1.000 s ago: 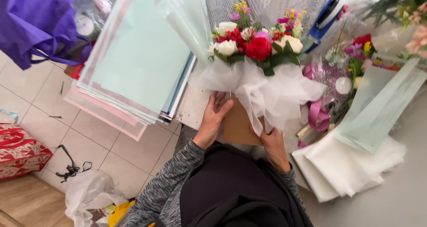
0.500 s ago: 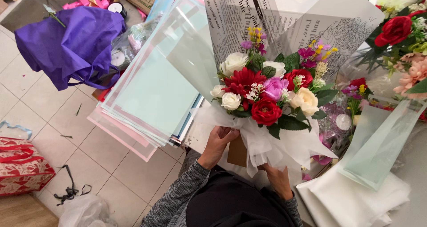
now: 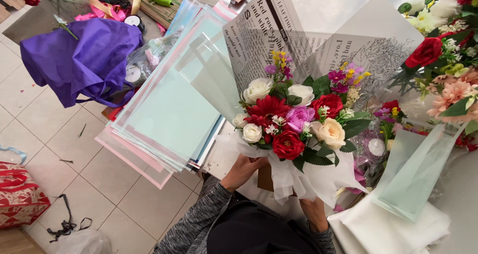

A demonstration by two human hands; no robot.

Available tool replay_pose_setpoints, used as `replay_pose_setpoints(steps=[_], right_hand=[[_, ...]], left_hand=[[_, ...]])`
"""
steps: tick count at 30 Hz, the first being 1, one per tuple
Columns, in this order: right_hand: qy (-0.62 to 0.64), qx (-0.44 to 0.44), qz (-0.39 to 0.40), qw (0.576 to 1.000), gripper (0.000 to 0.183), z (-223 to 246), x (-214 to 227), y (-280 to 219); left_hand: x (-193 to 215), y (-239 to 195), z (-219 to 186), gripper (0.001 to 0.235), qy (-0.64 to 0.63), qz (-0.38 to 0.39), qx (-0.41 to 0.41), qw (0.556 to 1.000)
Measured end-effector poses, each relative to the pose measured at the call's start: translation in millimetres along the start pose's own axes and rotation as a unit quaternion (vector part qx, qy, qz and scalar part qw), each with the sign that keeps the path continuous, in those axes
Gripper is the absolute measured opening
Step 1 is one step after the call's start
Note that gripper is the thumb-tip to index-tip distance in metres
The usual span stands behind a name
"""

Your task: The person wraps a pre-made floral bouquet with layers of light-colored and decorative paper, securing the paper with tape and trimming it with shears.

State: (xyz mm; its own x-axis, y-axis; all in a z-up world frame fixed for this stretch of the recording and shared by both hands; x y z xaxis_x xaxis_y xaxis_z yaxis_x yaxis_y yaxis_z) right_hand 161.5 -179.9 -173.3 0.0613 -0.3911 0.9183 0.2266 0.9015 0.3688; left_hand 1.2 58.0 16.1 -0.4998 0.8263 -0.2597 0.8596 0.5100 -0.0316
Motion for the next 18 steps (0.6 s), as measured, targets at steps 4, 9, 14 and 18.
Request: replay_pose_setpoints(steps=[4,9,14,18], right_hand=[[-0.002,-0.010,0.000,1.000,0.048,-3.7,-0.5,-0.4],[0.231,-0.343,0.228,0.882,0.030,-26.4,-12.6,-7.5],[0.335,-0.172,0.113,0.919,0.048,-77.1,126.0,67.3],[0.297,-0.252,0.069,0.919,0.047,-77.0,353.5,150.3]], left_hand=[[2.4,1.4,7.1,0.035,0.036,0.007,0.018,0.999],[1.2,9.1,-8.7,0.047,0.089,0.001,-0.063,0.994],[23.0,14.4,4.1,0.017,0.062,0.029,0.020,0.997],[24.6,-7.8,-8.2,0.020,0.126,0.095,0.021,0.987]])
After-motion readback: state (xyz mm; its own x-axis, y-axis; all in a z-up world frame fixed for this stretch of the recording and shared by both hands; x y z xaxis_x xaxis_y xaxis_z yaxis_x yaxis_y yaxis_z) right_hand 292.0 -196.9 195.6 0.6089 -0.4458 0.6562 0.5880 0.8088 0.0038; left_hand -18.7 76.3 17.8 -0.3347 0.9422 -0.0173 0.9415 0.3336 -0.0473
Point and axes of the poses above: each hand's wrist, its own y-axis towards the middle knuckle, its own x-axis out of the back of the hand, z = x × y, the point moved 1 cm from there along y, towards the middle knuckle, and after that the axes turned 6 degrees about y, right-handed, at the moved point
